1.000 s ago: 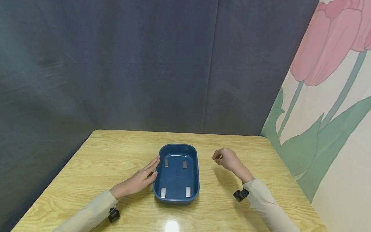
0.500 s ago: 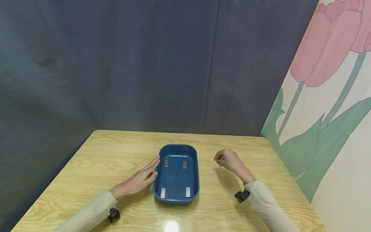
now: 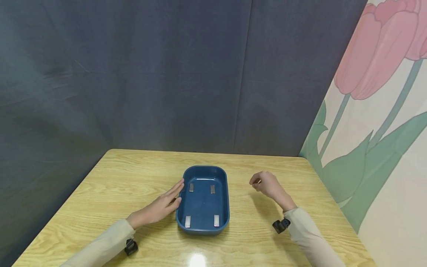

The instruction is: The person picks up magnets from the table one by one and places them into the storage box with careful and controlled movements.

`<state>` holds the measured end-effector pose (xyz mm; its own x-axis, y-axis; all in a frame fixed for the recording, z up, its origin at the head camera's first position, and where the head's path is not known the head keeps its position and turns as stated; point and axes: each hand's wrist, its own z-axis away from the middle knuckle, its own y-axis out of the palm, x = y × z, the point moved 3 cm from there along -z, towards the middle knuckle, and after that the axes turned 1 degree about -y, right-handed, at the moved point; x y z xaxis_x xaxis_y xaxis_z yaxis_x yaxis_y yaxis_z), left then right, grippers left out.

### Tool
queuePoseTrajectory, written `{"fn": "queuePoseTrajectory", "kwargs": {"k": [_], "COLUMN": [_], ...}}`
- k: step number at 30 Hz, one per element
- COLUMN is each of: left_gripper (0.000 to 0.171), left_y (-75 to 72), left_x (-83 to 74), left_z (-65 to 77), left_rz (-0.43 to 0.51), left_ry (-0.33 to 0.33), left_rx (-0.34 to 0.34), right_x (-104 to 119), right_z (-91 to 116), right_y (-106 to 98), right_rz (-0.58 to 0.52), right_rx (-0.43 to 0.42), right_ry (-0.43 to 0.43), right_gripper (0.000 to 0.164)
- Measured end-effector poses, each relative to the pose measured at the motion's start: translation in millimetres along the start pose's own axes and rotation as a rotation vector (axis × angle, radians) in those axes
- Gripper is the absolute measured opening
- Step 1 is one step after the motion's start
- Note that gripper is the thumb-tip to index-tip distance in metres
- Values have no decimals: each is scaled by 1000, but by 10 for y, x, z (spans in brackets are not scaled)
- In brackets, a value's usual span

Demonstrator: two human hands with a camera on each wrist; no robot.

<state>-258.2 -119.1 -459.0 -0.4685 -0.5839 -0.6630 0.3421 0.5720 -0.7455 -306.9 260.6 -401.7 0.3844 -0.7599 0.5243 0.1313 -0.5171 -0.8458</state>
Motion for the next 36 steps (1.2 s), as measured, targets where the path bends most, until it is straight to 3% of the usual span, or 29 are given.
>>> {"fn": "queuePoseTrajectory", "kwargs": {"k": [14,36], "left_gripper": [60,60], "left_y": [7,14], "left_x": [-25,-7], "left_z": [-2,0], "left_rz": [2,-2], "left_ry": [-2,-4], "left_rx": [2,6], "right_x": [-178,-455], "right_z": [88,356], "right_y": [-126,-209], "right_rz": [-42,82], "right_rx": [17,35], "right_ry": [84,144], "right_gripper": [10,5]}}
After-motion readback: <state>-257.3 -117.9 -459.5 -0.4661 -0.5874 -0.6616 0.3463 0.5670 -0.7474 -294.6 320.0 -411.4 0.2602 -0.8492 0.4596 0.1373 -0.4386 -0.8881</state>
